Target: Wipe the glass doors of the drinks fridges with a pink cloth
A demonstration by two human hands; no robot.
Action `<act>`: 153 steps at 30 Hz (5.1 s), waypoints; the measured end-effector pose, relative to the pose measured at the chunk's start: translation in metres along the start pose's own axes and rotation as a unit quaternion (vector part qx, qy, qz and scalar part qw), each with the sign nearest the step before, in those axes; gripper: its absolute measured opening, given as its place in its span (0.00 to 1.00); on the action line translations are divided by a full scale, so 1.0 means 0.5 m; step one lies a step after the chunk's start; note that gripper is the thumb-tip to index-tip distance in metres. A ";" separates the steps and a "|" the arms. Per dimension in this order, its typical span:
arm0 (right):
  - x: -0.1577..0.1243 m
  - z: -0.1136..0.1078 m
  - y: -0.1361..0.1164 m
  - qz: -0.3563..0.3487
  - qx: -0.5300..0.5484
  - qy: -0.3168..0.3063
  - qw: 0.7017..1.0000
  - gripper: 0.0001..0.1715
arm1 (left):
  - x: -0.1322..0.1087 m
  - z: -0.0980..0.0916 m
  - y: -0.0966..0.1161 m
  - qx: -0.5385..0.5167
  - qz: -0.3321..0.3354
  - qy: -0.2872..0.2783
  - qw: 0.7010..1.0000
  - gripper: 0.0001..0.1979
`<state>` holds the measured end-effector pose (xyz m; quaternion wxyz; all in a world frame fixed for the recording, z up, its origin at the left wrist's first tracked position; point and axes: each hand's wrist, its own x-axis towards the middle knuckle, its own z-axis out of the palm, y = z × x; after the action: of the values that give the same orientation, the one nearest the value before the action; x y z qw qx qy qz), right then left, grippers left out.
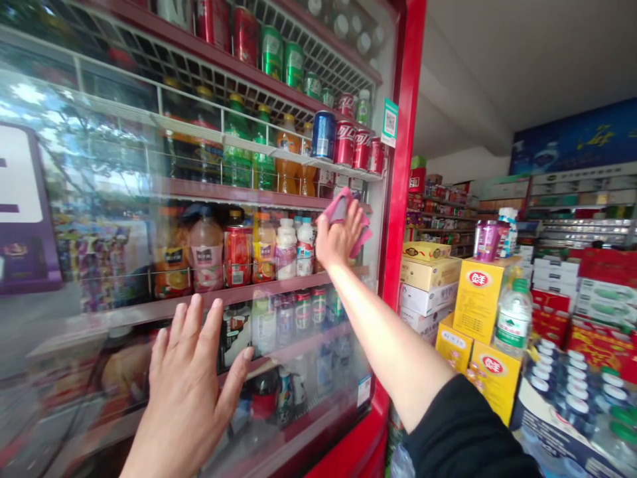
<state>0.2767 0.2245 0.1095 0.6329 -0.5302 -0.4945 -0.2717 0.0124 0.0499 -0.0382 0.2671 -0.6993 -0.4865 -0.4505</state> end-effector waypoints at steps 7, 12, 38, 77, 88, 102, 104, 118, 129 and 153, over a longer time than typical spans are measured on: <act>-0.110 -0.025 -0.032 -0.477 0.024 -0.141 0.867 0.45 | 0.019 -0.027 0.017 0.004 0.015 0.021 1.000 0.41; -0.047 -0.024 0.085 -0.375 -0.009 -0.124 0.919 0.47 | 0.011 -0.050 -0.015 0.021 0.010 0.036 0.999 0.41; -0.082 -0.032 -0.535 -0.130 0.055 -0.072 0.987 0.45 | -0.093 -0.253 -0.161 0.074 -0.064 0.114 0.989 0.41; -0.609 -0.019 -0.502 -0.441 0.189 -0.297 0.825 0.43 | -0.300 -0.259 -0.148 0.006 -0.216 0.010 0.976 0.43; -0.476 -0.028 -0.270 -0.175 0.032 -0.198 0.964 0.45 | -0.306 -0.204 -0.116 -0.006 -0.210 -0.032 0.977 0.42; -0.544 -0.054 -0.433 -0.402 0.120 -0.279 0.864 0.41 | -0.289 -0.165 -0.131 -0.001 -0.174 -0.065 0.983 0.45; -0.541 -0.055 -0.408 -0.447 0.115 -0.282 0.841 0.38 | -0.286 -0.152 -0.126 -0.002 -0.166 -0.071 0.984 0.46; -0.385 -0.033 -0.074 -0.158 -0.016 -0.194 0.968 0.47 | -0.256 -0.072 -0.044 -0.046 -0.152 -0.082 0.984 0.43; -0.323 -0.048 -0.107 0.043 0.031 -0.109 0.993 0.45 | -0.225 -0.069 0.025 -0.066 -0.145 -0.068 0.985 0.42; -0.301 -0.026 0.211 -0.063 -0.050 -0.120 0.989 0.41 | -0.163 0.154 0.144 -0.133 -0.105 -0.101 0.980 0.41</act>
<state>0.3178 0.2158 -0.0700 0.5231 -0.5577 -0.5854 -0.2695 0.0977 0.0491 -0.1407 0.0724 -0.7159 -0.5172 -0.4635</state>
